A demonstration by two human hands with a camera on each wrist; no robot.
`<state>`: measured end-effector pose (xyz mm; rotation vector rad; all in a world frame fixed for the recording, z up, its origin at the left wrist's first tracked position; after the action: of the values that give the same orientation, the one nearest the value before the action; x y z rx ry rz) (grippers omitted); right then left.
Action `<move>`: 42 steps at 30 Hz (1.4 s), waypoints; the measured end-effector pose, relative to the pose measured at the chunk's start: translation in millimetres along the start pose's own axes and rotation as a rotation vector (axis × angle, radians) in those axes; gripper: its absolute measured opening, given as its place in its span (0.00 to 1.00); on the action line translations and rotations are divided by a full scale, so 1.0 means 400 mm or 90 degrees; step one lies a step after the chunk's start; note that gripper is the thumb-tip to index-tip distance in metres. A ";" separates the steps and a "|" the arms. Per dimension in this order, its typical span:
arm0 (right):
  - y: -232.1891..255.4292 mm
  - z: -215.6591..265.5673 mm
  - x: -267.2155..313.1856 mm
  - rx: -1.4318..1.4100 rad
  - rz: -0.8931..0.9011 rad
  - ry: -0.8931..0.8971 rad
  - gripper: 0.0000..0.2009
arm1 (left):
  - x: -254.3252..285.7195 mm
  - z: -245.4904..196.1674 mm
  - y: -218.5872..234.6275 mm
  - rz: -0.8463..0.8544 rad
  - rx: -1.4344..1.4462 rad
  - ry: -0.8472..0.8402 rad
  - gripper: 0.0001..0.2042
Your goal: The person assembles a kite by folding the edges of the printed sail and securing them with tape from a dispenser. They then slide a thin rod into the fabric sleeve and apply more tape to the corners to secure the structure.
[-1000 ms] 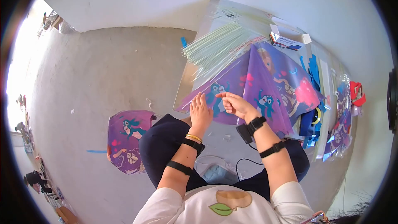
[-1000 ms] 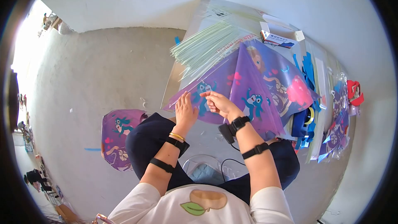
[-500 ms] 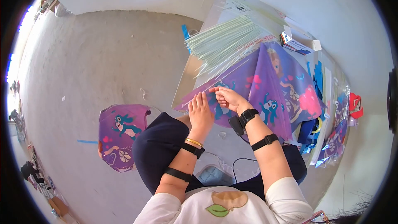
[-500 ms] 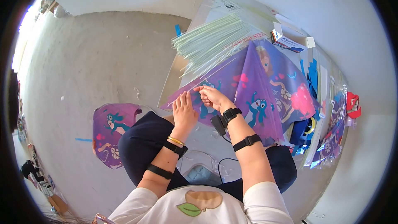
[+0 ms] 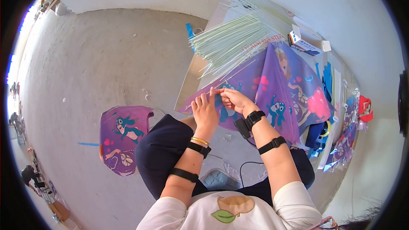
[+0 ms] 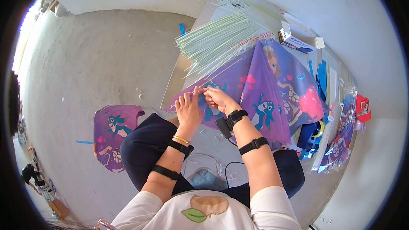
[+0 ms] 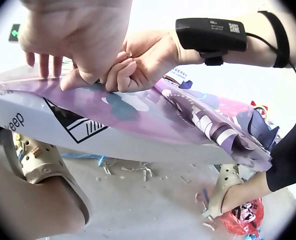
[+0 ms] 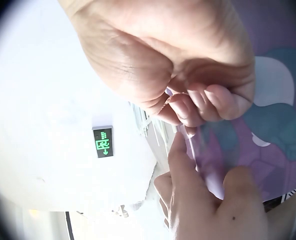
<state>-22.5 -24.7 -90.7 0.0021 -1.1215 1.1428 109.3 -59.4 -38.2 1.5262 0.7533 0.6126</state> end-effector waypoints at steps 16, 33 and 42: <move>-0.005 -0.063 0.084 -0.348 -0.029 0.015 0.14 | -0.005 -0.009 -0.052 0.028 -0.157 -0.018 0.33; 0.144 0.177 0.025 0.010 -0.232 0.167 0.08 | -0.089 -0.103 0.037 -0.015 0.107 -0.126 0.29; 0.148 0.200 -0.012 0.076 -0.230 0.111 0.07 | -0.164 -0.140 -0.042 0.006 0.037 -0.135 0.30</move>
<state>-120.7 -41.1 -84.8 0.1877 -0.8547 0.8656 22.8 -73.2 -46.2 1.6194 0.6058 0.4313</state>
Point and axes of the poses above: each hand's wrist, its own x-axis away from the middle knuckle, its own y-axis out of the back of the hand, z = x × y, the point moved 5 cm from there along -x, towards the middle knuckle, and after that the axes turned 10 degrees about -x, right-handed, at the moved point
